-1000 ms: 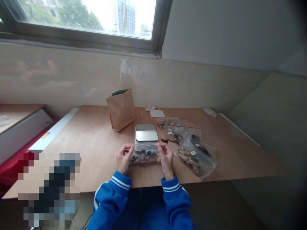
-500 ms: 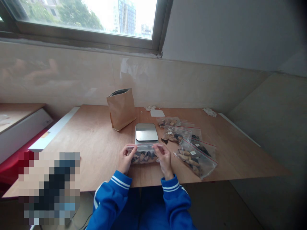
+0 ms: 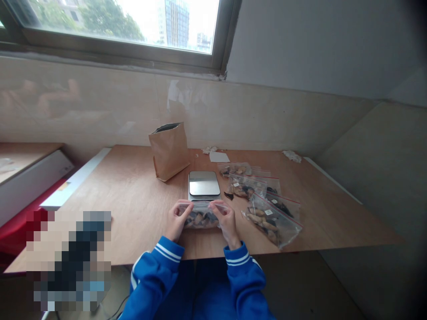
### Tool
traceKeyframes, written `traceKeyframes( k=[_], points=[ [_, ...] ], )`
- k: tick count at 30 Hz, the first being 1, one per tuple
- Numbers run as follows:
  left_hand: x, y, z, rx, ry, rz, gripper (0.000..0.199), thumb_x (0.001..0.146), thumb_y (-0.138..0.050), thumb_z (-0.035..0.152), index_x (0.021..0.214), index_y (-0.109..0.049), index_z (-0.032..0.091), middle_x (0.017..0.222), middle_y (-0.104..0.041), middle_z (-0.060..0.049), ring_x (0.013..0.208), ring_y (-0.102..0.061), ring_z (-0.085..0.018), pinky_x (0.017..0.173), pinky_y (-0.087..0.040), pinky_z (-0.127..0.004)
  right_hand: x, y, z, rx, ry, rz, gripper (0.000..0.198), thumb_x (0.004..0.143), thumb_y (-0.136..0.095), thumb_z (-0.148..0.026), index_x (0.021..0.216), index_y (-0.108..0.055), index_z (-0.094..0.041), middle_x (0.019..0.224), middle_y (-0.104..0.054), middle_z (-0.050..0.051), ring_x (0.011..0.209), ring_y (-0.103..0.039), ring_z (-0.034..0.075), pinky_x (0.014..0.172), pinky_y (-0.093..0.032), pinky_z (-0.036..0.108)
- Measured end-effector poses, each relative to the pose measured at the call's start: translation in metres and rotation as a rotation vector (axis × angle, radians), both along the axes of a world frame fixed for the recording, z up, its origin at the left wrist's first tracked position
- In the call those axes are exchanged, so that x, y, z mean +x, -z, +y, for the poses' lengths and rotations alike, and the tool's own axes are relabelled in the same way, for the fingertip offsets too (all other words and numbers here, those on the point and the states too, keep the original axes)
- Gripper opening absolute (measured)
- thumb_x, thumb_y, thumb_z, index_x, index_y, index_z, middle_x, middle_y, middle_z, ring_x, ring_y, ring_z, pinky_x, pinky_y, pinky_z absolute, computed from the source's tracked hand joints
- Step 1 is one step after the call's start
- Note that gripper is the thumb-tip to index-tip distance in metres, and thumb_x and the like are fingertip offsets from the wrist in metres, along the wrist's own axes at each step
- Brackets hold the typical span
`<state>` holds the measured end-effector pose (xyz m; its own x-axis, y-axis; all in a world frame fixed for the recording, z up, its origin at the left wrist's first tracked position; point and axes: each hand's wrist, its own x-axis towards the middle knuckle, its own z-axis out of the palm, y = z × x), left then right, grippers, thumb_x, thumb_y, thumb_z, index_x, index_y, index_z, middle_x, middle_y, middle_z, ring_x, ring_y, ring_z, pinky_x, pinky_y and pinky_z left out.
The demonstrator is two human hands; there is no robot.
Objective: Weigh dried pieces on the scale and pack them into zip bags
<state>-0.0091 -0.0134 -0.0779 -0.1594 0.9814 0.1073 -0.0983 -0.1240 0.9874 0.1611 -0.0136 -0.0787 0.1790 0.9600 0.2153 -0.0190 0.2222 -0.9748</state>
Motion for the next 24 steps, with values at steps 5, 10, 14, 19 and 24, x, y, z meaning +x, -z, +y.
traceKeyframes(
  k=[5,10,14,19,24],
  points=[
    [0.0012,0.0014,-0.0008,-0.029,0.023,-0.006,0.028,0.071,-0.074,0.04,0.083,-0.072,0.015,0.086,-0.071,-0.006,0.083,-0.066,-0.018,0.076,-0.053,-0.028,0.0006,0.003,0.0002,-0.019,-0.015,-0.04,0.025,0.076,-0.071,-0.042,0.083,-0.071,-0.018,0.081,-0.074,0.005,0.079,-0.069,0.022,0.076,-0.056,0.035],
    [-0.0001,0.0019,-0.0007,-0.019,0.021,0.029,0.028,0.072,-0.073,0.04,0.083,-0.071,0.014,0.085,-0.071,-0.006,0.084,-0.066,-0.018,0.077,-0.052,-0.028,0.0005,0.0033,0.0004,-0.008,-0.001,-0.065,0.023,0.076,-0.071,-0.041,0.081,-0.072,-0.018,0.08,-0.073,0.004,0.079,-0.068,0.021,0.075,-0.055,0.033],
    [-0.0003,0.0015,-0.0005,-0.019,0.019,0.045,0.029,0.071,-0.073,0.04,0.083,-0.072,0.014,0.083,-0.072,-0.007,0.082,-0.066,-0.019,0.075,-0.053,-0.029,0.0003,0.0027,0.0,-0.006,0.01,-0.071,0.022,0.076,-0.071,-0.04,0.08,-0.073,-0.019,0.078,-0.072,0.003,0.076,-0.067,0.02,0.073,-0.055,0.032],
    [0.0007,0.0011,0.0002,-0.037,0.035,0.004,0.03,0.069,-0.074,0.041,0.083,-0.072,0.014,0.083,-0.071,-0.006,0.082,-0.066,-0.019,0.075,-0.053,-0.028,0.001,0.0039,0.0004,-0.001,0.02,-0.059,0.023,0.075,-0.071,-0.041,0.08,-0.073,-0.018,0.079,-0.072,0.004,0.077,-0.067,0.02,0.073,-0.056,0.033],
    [0.0028,-0.0009,0.0,-0.013,0.082,0.009,0.027,0.07,-0.074,0.039,0.082,-0.074,0.016,0.091,-0.072,-0.007,0.085,-0.066,-0.019,0.077,-0.052,-0.028,-0.0017,0.0053,0.0019,0.011,-0.041,-0.048,0.021,0.074,-0.073,-0.04,0.078,-0.073,-0.019,0.077,-0.071,0.004,0.073,-0.066,0.019,0.071,-0.055,0.032]
  ],
)
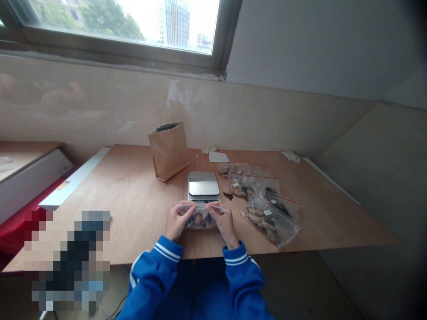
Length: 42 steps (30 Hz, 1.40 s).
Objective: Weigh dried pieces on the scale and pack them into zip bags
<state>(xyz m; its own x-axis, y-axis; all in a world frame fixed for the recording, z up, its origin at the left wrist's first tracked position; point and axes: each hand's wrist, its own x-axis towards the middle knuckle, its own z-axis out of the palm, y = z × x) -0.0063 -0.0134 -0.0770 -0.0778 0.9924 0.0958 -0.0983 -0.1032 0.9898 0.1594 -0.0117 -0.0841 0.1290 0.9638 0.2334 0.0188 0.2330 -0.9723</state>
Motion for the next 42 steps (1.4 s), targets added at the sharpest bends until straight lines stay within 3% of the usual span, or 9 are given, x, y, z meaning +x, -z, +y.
traceKeyframes(
  k=[5,14,19,24,31,35,38,42],
  points=[
    [0.001,-0.003,-0.001,0.023,0.056,0.039,0.024,0.072,-0.073,0.039,0.081,-0.075,0.016,0.09,-0.071,-0.008,0.086,-0.066,-0.02,0.079,-0.052,-0.029,-0.003,-0.003,-0.001,0.04,-0.048,-0.032,0.018,0.074,-0.073,-0.038,0.077,-0.074,-0.02,0.076,-0.068,0.003,0.074,-0.066,0.019,0.07,-0.054,0.031],
    [0.0,-0.007,-0.002,0.032,0.051,0.08,0.024,0.076,-0.07,0.039,0.081,-0.073,0.016,0.084,-0.07,-0.006,0.081,-0.066,-0.019,0.074,-0.052,-0.026,-0.007,-0.003,0.0,0.079,0.016,-0.088,0.015,0.076,-0.072,-0.034,0.074,-0.072,-0.019,0.072,-0.066,0.002,0.07,-0.064,0.018,0.066,-0.053,0.029],
    [0.002,-0.011,-0.004,0.11,0.113,0.106,0.023,0.078,-0.068,0.037,0.084,-0.075,0.016,0.089,-0.071,-0.007,0.087,-0.066,-0.019,0.08,-0.052,-0.028,-0.011,-0.006,0.001,0.113,-0.033,-0.046,0.013,0.074,-0.074,-0.032,0.075,-0.073,-0.02,0.072,-0.067,0.002,0.071,-0.065,0.017,0.068,-0.053,0.029],
    [0.002,-0.007,-0.005,0.126,0.078,0.14,0.022,0.079,-0.068,0.037,0.082,-0.074,0.016,0.087,-0.071,-0.006,0.085,-0.067,-0.019,0.079,-0.052,-0.028,-0.014,-0.009,-0.001,0.118,-0.056,-0.081,0.013,0.077,-0.071,-0.033,0.077,-0.073,-0.02,0.074,-0.067,0.002,0.072,-0.065,0.017,0.068,-0.053,0.029],
    [-0.001,-0.007,-0.005,0.068,0.049,0.085,0.023,0.076,-0.07,0.038,0.081,-0.075,0.016,0.086,-0.073,-0.007,0.084,-0.067,-0.021,0.077,-0.052,-0.029,-0.014,-0.017,-0.008,0.12,0.004,-0.115,0.016,0.08,-0.069,-0.034,0.073,-0.073,-0.02,0.074,-0.07,0.003,0.073,-0.065,0.018,0.07,-0.052,0.03],
    [0.002,-0.009,-0.006,-0.071,0.022,-0.054,0.038,0.08,-0.062,0.048,0.082,-0.076,0.013,0.082,-0.074,-0.01,0.08,-0.068,-0.023,0.075,-0.053,-0.032,-0.011,-0.024,-0.013,0.058,-0.005,-0.018,0.028,0.086,-0.061,-0.041,0.073,-0.073,-0.019,0.076,-0.072,0.005,0.073,-0.067,0.02,0.073,-0.052,0.032],
    [0.006,-0.015,-0.006,-0.149,0.045,-0.135,0.05,0.084,-0.053,0.056,0.082,-0.075,0.012,0.075,-0.072,-0.01,0.071,-0.067,-0.021,0.07,-0.053,-0.033,-0.001,-0.027,-0.017,-0.042,0.071,0.14,0.042,0.088,-0.052,-0.053,0.081,-0.071,-0.016,0.067,-0.071,0.006,0.062,-0.066,0.019,0.065,-0.053,0.031],
    [0.004,-0.028,-0.002,-0.027,0.075,-0.035,0.053,0.088,-0.045,0.056,0.078,-0.074,0.013,0.068,-0.069,-0.008,0.067,-0.062,-0.018,0.066,-0.048,-0.03,0.038,-0.034,-0.023,-0.058,0.324,0.221,0.052,0.086,-0.048,-0.064,0.07,-0.064,-0.017,0.054,-0.065,0.003,0.051,-0.062,0.017,0.055,-0.051,0.028]
  ],
)
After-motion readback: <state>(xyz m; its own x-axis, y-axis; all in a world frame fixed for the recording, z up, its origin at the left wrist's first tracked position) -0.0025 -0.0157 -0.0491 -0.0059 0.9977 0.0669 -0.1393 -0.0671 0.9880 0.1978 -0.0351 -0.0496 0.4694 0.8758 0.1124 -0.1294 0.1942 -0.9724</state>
